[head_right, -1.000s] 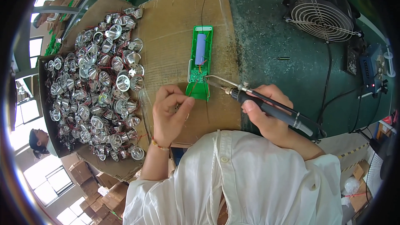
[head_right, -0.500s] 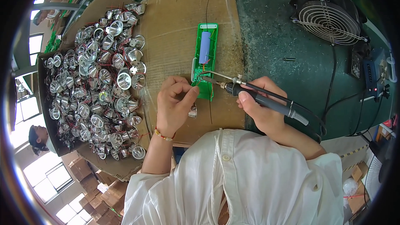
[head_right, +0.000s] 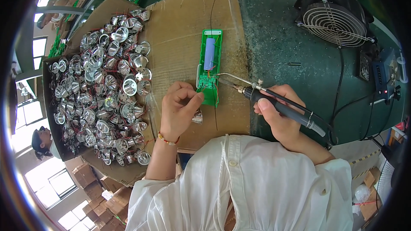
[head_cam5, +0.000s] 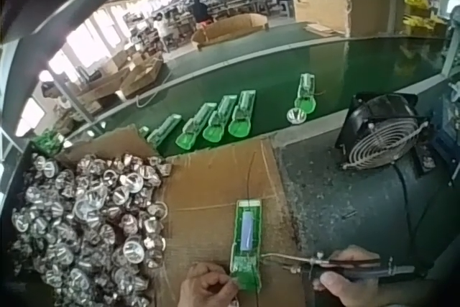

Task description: Soldering wires and assembling LED light components on an assembly line.

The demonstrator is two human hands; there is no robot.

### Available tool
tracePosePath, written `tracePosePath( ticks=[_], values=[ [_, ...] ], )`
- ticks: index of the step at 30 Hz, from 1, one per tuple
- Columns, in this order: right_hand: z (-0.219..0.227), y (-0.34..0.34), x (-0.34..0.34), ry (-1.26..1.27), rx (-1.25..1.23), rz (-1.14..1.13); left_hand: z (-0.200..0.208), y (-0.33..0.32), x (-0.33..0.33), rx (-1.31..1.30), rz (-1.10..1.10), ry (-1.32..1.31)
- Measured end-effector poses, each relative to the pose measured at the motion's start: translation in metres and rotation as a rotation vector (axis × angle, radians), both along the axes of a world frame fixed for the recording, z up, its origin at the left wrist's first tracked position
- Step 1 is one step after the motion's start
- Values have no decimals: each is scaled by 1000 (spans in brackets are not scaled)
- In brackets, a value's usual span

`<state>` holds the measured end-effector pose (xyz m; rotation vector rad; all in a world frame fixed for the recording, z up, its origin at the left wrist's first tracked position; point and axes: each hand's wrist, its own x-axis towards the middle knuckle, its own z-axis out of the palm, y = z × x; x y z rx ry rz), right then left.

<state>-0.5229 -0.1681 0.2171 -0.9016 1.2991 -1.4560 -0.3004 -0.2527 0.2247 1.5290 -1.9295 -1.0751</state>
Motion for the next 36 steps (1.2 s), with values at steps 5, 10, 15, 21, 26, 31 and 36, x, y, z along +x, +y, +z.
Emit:
tracePosePath(
  ticks=[5,10,15,21,26,31,36],
  values=[
    [-4,3,-13,-34,2,-64,3,0,0,-9,-14,17],
    [-6,5,-33,87,-27,-140,17,-10,3,115,167,141],
    [-13,3,-47,103,6,-219,22,-62,-46,-35,-221,-217],
    [-16,-1,-47,-3,75,-195,17,-220,-144,-316,-33,-170],
    [-20,0,-51,11,85,-213,17,-260,-170,-467,-48,-591],
    [-20,-2,-49,-28,101,-183,-1,-254,-169,-358,-55,-520],
    [-24,2,-52,-4,99,-247,10,-174,-123,-528,-156,-501]
  ],
)
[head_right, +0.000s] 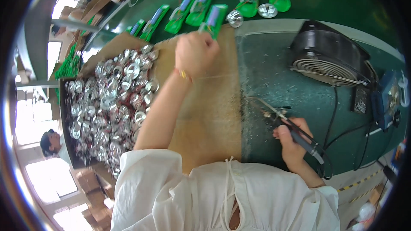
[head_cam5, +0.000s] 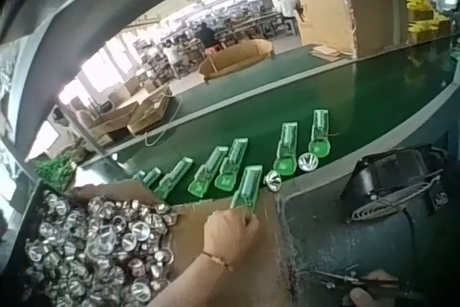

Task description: Soldering wires and assembling LED light components on an assembly line.

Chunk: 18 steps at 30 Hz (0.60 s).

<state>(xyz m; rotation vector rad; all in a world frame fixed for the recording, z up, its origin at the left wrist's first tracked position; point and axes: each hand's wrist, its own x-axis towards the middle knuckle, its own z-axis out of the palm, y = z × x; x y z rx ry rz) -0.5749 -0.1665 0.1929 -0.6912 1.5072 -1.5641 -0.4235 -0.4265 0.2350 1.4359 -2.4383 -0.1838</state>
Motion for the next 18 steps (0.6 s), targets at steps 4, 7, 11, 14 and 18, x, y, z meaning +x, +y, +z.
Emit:
tracePosePath(
  ticks=[4,7,11,14,18],
  values=[
    [-2,-2,0,44,-18,-48,-4,115,45,37,5,58],
    [-1,-8,6,55,-67,-12,-5,167,69,52,68,65],
    [7,-5,9,101,-66,-4,16,161,115,-196,258,268],
    [4,0,11,106,-59,-17,20,120,157,-325,540,232],
    [13,3,22,76,-70,47,10,89,192,-447,250,98]
  ],
)
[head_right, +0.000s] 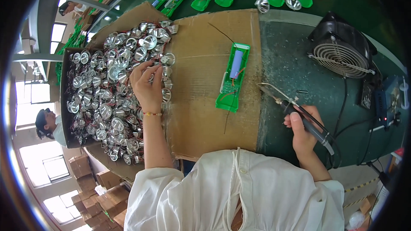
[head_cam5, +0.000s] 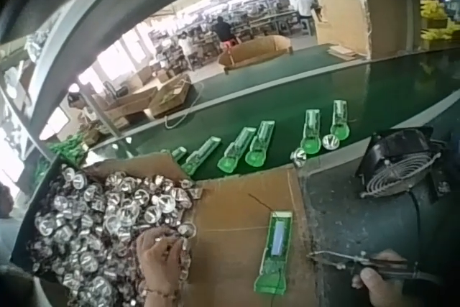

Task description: Soldering wires and assembling LED light components on an assembly line.

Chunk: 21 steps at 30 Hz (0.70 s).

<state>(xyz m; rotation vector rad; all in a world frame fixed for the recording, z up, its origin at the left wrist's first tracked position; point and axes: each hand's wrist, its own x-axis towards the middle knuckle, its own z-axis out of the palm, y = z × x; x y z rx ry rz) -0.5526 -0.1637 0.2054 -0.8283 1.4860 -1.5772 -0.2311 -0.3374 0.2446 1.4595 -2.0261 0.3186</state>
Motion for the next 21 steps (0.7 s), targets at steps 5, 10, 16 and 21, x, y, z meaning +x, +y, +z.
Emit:
tracePosePath(
  ticks=[5,10,16,21],
  values=[
    [16,3,9,21,-26,89,5,39,-48,550,-121,535],
    [18,-7,14,305,-80,321,-9,73,-88,602,-282,388],
    [15,-16,29,244,-78,209,-18,72,-92,788,-230,587],
    [12,-17,30,257,-85,184,-21,73,-85,800,-288,579]
  ],
)
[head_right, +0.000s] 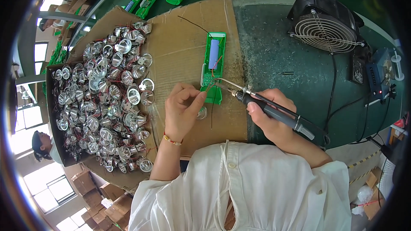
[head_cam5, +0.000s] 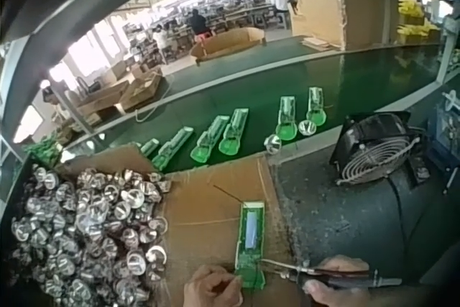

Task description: Soldering wires and assembling LED light components on an assembly line.

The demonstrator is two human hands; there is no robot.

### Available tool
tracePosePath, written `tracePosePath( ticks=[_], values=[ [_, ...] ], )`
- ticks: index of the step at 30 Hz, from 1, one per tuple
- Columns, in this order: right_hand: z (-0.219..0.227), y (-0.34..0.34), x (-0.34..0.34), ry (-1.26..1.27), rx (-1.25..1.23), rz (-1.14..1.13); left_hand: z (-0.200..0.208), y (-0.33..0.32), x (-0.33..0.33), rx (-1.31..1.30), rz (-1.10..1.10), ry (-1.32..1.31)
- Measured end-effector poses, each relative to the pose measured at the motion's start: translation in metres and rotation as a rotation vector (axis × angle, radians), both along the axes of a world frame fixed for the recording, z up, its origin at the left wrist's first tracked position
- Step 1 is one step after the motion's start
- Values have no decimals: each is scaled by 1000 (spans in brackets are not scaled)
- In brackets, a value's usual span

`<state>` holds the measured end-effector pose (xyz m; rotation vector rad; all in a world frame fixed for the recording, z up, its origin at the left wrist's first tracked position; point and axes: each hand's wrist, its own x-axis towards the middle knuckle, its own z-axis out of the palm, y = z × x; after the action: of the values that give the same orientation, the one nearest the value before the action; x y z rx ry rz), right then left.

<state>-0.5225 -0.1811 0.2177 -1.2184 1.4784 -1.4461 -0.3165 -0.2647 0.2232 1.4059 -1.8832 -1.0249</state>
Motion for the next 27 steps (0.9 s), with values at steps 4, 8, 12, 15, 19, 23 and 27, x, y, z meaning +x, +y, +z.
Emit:
tracePosePath(
  ticks=[4,8,12,15,19,23,27],
  values=[
    [1,-2,2,-2,28,30,3,1,1,7,-5,-20],
    [2,1,2,9,38,50,5,1,-3,83,26,16],
    [7,2,6,-148,81,7,4,0,-2,70,27,13],
    [13,5,4,-247,105,-30,2,0,-1,28,16,8],
    [10,7,0,-196,83,-51,2,0,-2,62,28,8],
    [4,9,-2,-245,94,-19,5,1,-2,50,45,-27],
    [5,9,-4,-248,108,-24,17,3,8,-563,170,-166]
  ],
)
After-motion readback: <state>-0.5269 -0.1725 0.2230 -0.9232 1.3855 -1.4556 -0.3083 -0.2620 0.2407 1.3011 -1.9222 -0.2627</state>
